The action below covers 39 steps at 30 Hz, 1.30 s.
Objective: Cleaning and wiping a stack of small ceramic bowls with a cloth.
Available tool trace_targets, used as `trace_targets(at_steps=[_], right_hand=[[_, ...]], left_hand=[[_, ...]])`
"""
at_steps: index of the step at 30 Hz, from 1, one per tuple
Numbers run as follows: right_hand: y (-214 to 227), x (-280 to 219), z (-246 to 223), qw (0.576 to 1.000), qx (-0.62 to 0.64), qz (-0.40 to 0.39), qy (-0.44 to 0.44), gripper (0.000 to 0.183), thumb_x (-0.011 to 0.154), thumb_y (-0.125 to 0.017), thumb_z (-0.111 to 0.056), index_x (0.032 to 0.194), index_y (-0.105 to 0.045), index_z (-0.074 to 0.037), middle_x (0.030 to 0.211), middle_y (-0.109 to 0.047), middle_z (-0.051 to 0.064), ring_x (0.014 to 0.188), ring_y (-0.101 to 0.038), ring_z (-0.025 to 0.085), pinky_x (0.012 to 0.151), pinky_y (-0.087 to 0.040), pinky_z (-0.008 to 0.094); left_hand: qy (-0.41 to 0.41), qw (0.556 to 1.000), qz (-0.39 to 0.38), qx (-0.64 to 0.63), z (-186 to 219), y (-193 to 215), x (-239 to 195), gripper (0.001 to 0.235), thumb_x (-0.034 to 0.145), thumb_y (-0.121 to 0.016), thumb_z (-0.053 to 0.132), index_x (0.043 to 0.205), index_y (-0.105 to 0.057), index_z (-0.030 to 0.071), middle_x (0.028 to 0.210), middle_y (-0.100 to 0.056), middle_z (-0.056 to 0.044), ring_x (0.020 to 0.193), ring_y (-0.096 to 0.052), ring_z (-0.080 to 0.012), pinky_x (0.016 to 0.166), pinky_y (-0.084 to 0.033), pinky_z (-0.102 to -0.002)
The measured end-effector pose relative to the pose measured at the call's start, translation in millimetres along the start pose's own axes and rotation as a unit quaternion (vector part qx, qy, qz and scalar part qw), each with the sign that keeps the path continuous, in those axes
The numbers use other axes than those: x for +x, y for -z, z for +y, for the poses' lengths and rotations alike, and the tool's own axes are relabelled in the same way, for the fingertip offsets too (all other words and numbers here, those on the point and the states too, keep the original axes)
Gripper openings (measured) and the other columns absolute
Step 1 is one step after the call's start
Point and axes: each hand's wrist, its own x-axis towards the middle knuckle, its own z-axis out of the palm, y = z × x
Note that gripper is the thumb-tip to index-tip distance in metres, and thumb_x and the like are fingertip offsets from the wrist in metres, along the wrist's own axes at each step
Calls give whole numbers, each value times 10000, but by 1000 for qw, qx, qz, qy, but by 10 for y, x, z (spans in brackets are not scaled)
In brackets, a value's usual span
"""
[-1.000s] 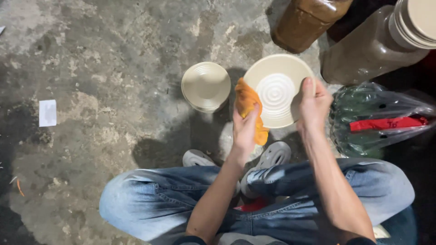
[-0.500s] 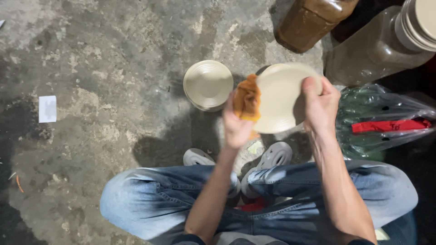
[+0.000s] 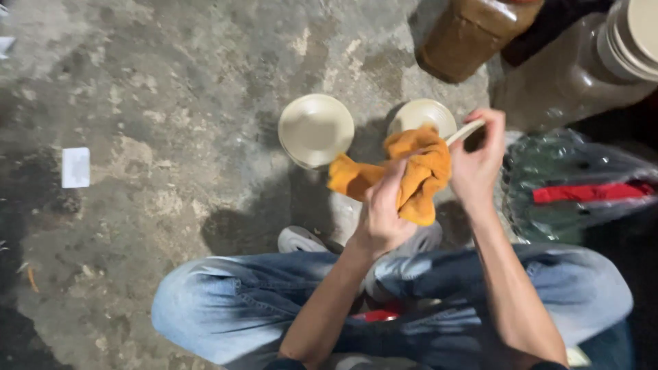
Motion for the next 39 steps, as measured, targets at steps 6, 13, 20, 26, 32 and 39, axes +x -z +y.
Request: trace_targets(at_steps=[6,13,20,26,32,39], right_hand=[[-52,-185,320,927,292,7,-234,181,1230,-530,-161,1284,-474,2,1144,-499,89,999,-457,200,883,-421,336],[-31,-791,192,829,458,-90,-307,387,1113,-528,-145,1460,-416,-15,1378,-516,118,1214,-517,220,1046,-441,364],[-87,-818,-360,826,390,-146,-380,446,1055,-539,-176,1470,-459,-34,1404,-567,127,1241,-575,233,1056,-476,393],[-211,-504,-540,883,139,-162,-417,348,1056,-555,-237,1352,-567,-55,1268,-632,117,1120,-616,237,947,-513,413],[-636,-495,-40,858,178,-181,-447,302,1075,-531,-301,1250,-633,-77,1167,-680,58,1045,-637,178,896,-535,375],[-1139,-364,616,821,329,-176,-432,301,1089,-502,-324,1196,-639,-78,1080,-715,17,945,-662,96,844,-552,299]], left_hand=[[-5,977,-70,-203,90,-539,-255,568,1005,-649,204,1517,-450,59,1303,-640,-141,1191,-662,-266,1054,-562,-377],[-43,997,4,-69,48,-475,-109,482,967,-472,171,1435,-447,57,1350,-561,-214,1275,-566,-365,1173,-420,-487],[-30,996,-58,-58,510,-296,79,448,958,-684,225,1363,-557,82,1353,-624,-147,1285,-611,-331,1142,-451,-468],[87,983,-46,-156,-109,-634,-236,377,1028,-594,237,1363,-566,67,1359,-629,-146,1244,-635,-293,1123,-483,-456],[237,866,193,-396,-1385,-373,-404,360,1050,-551,106,1400,-533,28,1330,-612,-128,1213,-593,-228,1085,-485,-392],[270,696,366,-556,-506,1439,323,549,1059,-418,375,1507,-411,58,1490,-512,-142,1342,-527,-340,1152,-422,-542]])
